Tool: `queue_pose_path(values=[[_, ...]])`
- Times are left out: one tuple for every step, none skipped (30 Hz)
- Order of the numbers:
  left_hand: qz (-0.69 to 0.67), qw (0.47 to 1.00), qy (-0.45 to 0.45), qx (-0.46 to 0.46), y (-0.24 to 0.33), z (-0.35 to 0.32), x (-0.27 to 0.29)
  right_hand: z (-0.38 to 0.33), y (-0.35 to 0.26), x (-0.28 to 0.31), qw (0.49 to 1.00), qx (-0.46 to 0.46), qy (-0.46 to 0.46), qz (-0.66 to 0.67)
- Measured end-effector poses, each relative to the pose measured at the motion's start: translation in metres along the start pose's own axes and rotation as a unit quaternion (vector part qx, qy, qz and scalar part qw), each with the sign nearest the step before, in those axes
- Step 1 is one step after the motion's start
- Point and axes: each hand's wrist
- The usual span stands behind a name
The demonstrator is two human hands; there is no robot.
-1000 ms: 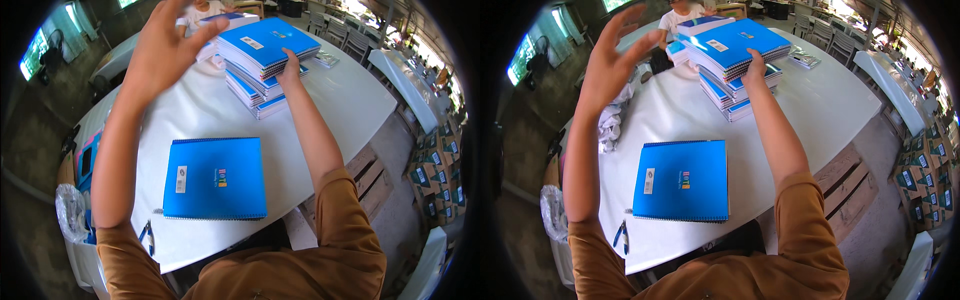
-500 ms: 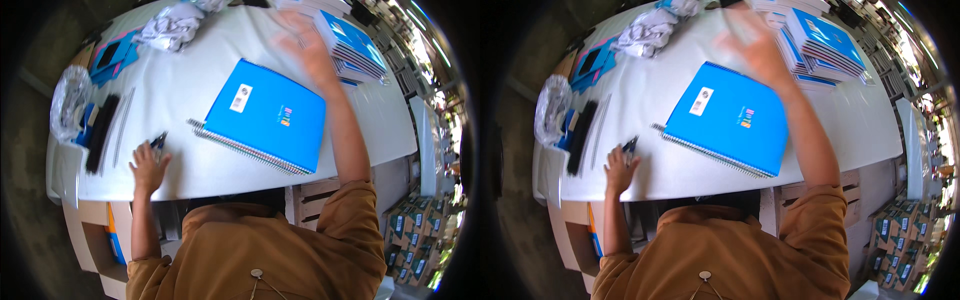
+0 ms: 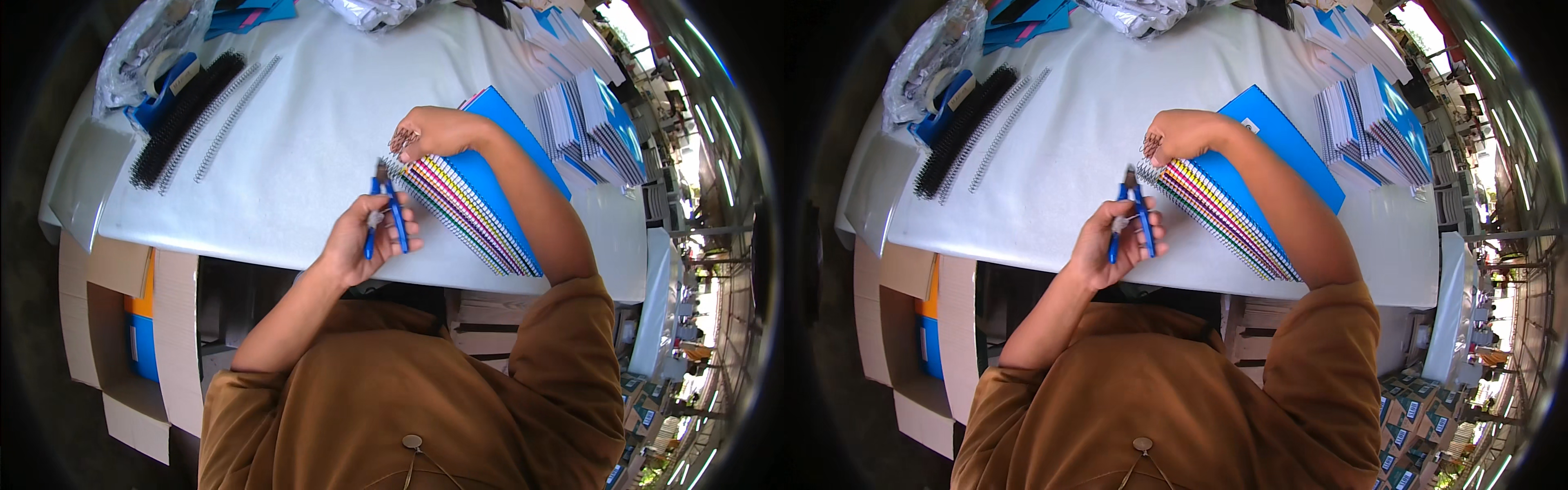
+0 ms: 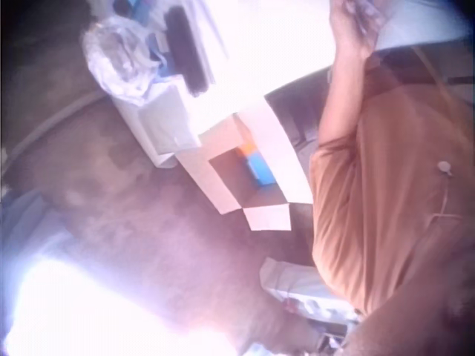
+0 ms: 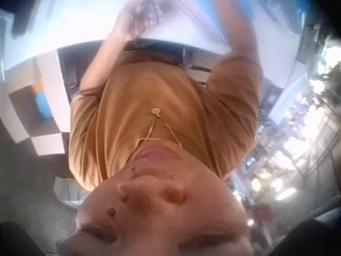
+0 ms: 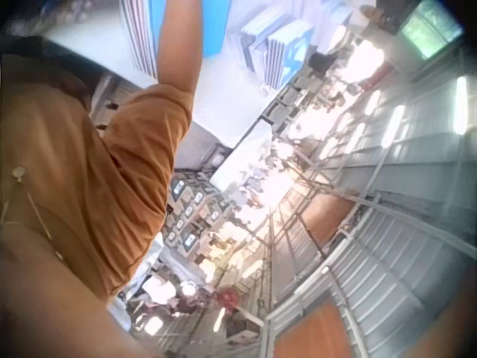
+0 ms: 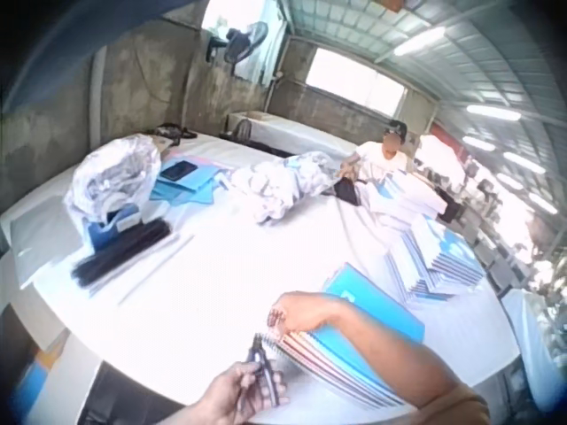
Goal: The person trims the excess wire from spiral notebooks using pliers and stacks the finished notebooks together.
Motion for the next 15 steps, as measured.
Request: queue_pose_path(values=[[-0.010,1.000,-0.018,0.009,-0.003,0.004,-0.004,0.002,-0.006,0.002,1.000,-0.023,-0.004,-0.015],[-0.021,0.999,-0.037,0.017,-0.005,0.007,-0.007,0.004,-0.010,0.003,0.998,-0.047,-0.007,-0.030],[-0.024,0.999,-0.038,0.017,-0.008,0.010,-0.009,0.006,-0.014,0.000,0.998,-0.049,-0.009,-0.032],[-0.030,0.998,-0.041,0.033,-0.010,0.012,-0.010,0.006,-0.017,-0.006,0.995,-0.059,0.016,-0.072],[-0.036,0.997,-0.044,0.050,-0.012,0.015,-0.011,0.006,-0.018,-0.010,0.990,-0.068,0.042,-0.113],[-0.038,0.997,-0.044,0.050,-0.014,0.016,-0.012,0.008,-0.016,-0.011,0.990,-0.070,0.040,-0.113],[-0.042,0.996,-0.045,0.058,-0.014,0.017,-0.013,0.009,-0.013,-0.012,0.991,-0.073,0.066,-0.090],[-0.047,0.996,-0.045,0.065,-0.015,0.018,-0.014,0.010,-0.011,-0.014,0.991,-0.075,0.092,-0.067],[-0.049,0.996,-0.044,0.066,-0.015,0.019,-0.013,0.011,-0.009,-0.014,0.991,-0.076,0.090,-0.066],[-0.051,0.996,-0.043,0.067,-0.015,0.021,-0.012,0.009,-0.009,-0.015,0.990,-0.077,0.104,-0.057],[-0.053,0.995,-0.042,0.067,-0.016,0.023,-0.011,0.008,-0.010,-0.015,0.989,-0.079,0.118,-0.049],[-0.055,0.995,-0.040,0.069,-0.017,0.024,-0.009,0.008,-0.009,-0.016,0.989,-0.081,0.115,-0.046],[-0.048,0.996,-0.039,0.062,-0.017,0.025,-0.009,0.007,-0.009,-0.015,0.989,-0.070,0.121,-0.043],[-0.040,0.997,-0.039,0.055,-0.017,0.026,-0.009,0.006,-0.008,-0.015,0.989,-0.059,0.127,-0.041],[-0.016,0.998,-0.012,0.054,-0.017,0.027,-0.011,0.006,-0.008,-0.015,0.989,-0.061,0.126,-0.038]])
Point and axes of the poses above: each hand's wrist, its own z-axis towards the middle knuckle, its own x-axis out of the back of the hand, y = z × x, and after that the axes turned 10 degrees about z, right-handed
